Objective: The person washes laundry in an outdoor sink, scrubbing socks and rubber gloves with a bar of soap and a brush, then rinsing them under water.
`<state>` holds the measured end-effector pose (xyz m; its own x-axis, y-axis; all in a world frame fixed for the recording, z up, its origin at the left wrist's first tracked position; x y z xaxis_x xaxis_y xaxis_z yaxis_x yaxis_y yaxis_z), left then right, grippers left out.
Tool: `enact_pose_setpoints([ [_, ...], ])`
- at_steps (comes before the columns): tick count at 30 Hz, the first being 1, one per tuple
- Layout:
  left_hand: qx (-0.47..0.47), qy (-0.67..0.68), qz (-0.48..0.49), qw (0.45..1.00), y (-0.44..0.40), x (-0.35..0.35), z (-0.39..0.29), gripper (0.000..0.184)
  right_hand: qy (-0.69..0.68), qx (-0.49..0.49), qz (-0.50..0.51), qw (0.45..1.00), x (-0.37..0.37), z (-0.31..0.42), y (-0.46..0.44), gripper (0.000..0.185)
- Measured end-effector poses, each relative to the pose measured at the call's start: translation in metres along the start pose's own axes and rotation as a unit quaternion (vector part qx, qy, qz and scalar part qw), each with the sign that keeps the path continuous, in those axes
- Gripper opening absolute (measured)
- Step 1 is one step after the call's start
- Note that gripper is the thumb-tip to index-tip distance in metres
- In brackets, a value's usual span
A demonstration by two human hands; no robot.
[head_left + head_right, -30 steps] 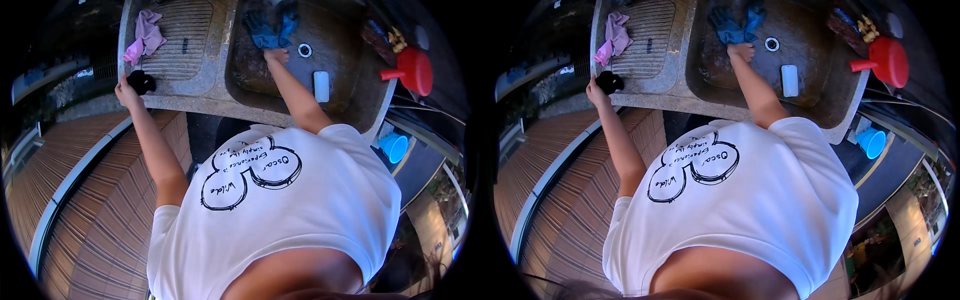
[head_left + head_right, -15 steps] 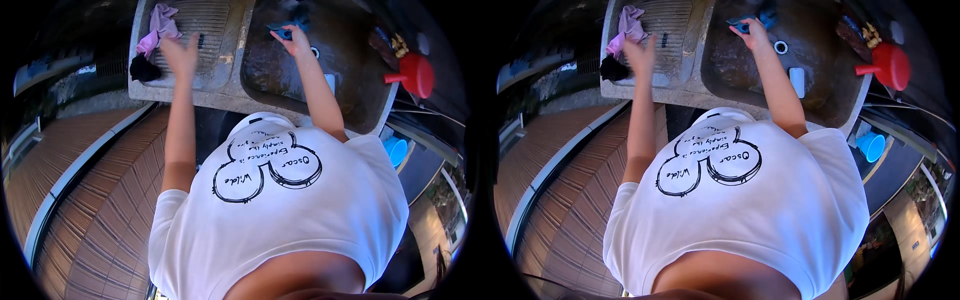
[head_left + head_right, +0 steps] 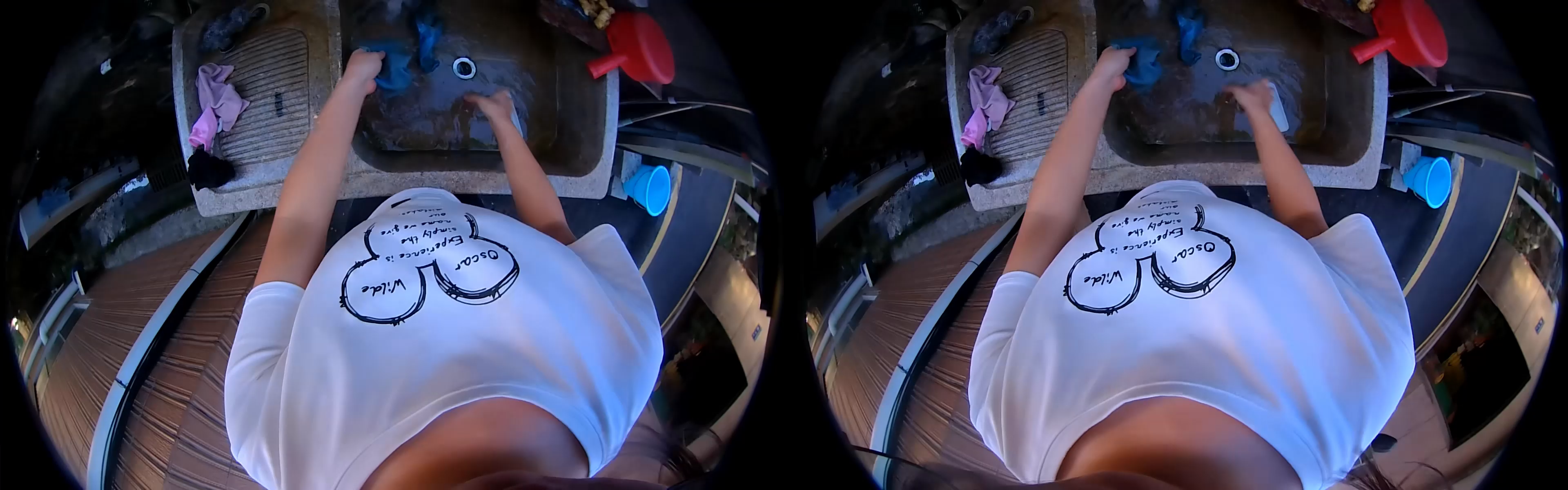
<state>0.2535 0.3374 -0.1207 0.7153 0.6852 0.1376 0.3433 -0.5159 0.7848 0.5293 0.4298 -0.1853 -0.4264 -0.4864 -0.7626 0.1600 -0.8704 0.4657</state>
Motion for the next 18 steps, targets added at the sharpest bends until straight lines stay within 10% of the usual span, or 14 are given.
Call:
enact_pose_setpoints([
  [2, -0.002, -0.021, -0.004, 1.0, 0.021, -0.021, -0.027, 0.02, 0.195, 0.124, 0.086, 0.969, -0.018, -0.021, 0.011, 0.124],
  [5, 0.014, 0.029, 0.004, 0.999, 0.081, -0.049, -0.067, 0.022, 0.247, 0.084, 0.165, 0.951, 0.006, -0.076, -0.01, 0.117],
  [12, 0.012, 0.026, -0.116, 0.993, 0.051, -0.168, 0.005, 0.034, -0.162, -0.079, 0.068, 0.981, 0.038, 0.018, -0.065, 0.06],
  [18, 0.075, -0.166, -0.355, 0.917, 0.074, -0.197, 0.039, 0.048, -0.65, 0.001, 0.302, 0.698, 0.043, 0.207, -0.095, 0.059],
])
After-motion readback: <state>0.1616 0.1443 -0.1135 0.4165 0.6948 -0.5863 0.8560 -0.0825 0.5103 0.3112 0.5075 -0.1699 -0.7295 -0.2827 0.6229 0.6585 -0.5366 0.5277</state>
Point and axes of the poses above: each hand's wrist, its own y-axis away from the middle knuckle, its own x-axis out of the palm, z = x × y, the point moved 2 cm from there along -y, towards the middle knuckle, and after that the axes turned 11 degrees about -x, right-handed, at the moved point
